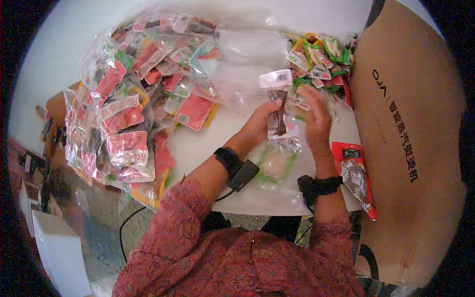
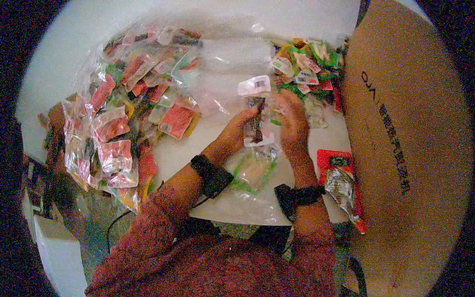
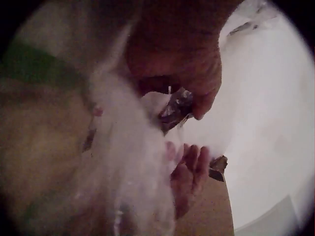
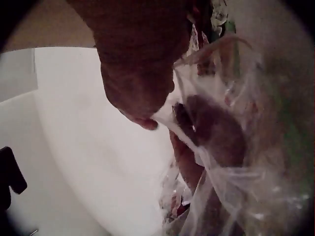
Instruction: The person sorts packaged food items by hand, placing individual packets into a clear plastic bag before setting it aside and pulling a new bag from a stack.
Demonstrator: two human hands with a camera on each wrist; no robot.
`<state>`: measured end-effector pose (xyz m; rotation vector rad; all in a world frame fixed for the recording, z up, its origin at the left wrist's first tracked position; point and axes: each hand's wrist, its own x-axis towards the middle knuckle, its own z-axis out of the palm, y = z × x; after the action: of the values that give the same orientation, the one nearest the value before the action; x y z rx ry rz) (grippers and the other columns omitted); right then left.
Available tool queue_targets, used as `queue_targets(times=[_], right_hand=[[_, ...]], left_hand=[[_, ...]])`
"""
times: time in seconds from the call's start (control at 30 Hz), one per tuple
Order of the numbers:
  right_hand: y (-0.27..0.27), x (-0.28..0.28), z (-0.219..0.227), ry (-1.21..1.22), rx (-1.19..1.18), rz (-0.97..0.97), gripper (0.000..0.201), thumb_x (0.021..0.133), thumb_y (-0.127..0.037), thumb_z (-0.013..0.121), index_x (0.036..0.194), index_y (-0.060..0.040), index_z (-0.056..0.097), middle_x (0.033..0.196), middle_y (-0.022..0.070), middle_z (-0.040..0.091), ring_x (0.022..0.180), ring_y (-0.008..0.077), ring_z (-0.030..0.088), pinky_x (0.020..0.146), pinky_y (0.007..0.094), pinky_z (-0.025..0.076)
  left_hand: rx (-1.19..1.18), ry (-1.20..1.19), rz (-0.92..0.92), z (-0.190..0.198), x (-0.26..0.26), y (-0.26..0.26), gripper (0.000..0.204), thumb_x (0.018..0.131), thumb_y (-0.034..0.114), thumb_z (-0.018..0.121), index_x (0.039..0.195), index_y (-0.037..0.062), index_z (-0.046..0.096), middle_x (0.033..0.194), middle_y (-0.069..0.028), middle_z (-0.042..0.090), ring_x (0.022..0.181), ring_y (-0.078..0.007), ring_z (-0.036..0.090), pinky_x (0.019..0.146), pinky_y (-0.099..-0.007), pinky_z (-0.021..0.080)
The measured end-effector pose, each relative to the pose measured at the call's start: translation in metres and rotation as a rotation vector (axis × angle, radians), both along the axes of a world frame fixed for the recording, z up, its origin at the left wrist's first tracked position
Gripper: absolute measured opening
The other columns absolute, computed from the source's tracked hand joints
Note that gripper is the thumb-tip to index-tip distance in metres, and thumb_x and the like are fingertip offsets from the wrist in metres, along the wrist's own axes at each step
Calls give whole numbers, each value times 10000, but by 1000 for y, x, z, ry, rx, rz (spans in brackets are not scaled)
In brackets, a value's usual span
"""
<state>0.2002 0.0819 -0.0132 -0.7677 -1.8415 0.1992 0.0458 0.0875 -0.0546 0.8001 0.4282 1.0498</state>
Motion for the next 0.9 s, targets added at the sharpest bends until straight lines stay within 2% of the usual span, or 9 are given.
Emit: queue_targets(times=[0.07,0.1,0.13,0.17,0.23,0.33,0.43,0.73,0.9], right_hand=[[3,8,-1,158,-64,-120,195,783,-188,536,900,-33,549,981,130,526,930,256,517,842,338,399],[5,11,-4,354,-326,-63,201,792,-191,531,904,-25,541,906,94,533,831,201,525,745,298,420],[6,14,-7,553,-588,-7,207,800,-195,526,907,-18,533,832,58,540,733,146,532,647,257,440],[11,18,-14,556,-588,-16,207,800,-195,526,907,-18,533,832,58,540,733,146,532,647,257,440],[20,23,-28,518,-792,232,164,807,-218,530,851,-61,548,695,-10,508,575,58,447,483,198,347],[11,18,-15,570,-803,180,168,785,-242,552,808,-76,549,662,-18,521,526,45,406,462,189,301],[11,17,-18,618,-790,120,185,789,-259,543,792,-74,555,619,-21,506,488,44,385,436,190,277],[11,16,-17,677,-751,96,262,809,-315,491,793,-65,568,551,-31,471,433,41,350,393,195,241],[14,18,-21,646,-763,92,286,814,-337,477,782,-67,565,546,-30,459,439,47,357,396,202,251]], left_hand=[[12,46,-17,-6,1,4,354,788,328,529,1040,84,480,834,-35,549,659,-148,556,500,-304,461],[26,98,-43,-8,5,5,345,773,309,556,1024,80,492,823,-25,543,656,-133,540,499,-285,444],[63,108,66,-10,15,5,328,745,252,596,1005,74,505,814,-10,537,670,-121,512,549,-270,442],[61,108,57,-11,17,4,328,745,252,596,1005,74,505,814,-10,537,670,-121,512,549,-270,442],[121,190,-21,-8,19,1,287,738,189,598,975,60,501,768,8,519,680,-89,506,567,-239,435],[32,203,-128,5,16,-10,277,736,176,598,970,63,504,774,13,517,695,-88,502,585,-232,423],[109,202,-192,-9,16,-1,359,731,208,599,1041,63,493,845,-9,520,716,-118,501,615,-251,434],[99,192,-235,5,14,-11,329,740,195,596,1031,73,505,824,21,502,730,-91,478,652,-235,404],[160,217,-187,-10,21,-3,316,755,239,581,1016,70,522,822,9,524,728,-97,486,645,-230,407]])
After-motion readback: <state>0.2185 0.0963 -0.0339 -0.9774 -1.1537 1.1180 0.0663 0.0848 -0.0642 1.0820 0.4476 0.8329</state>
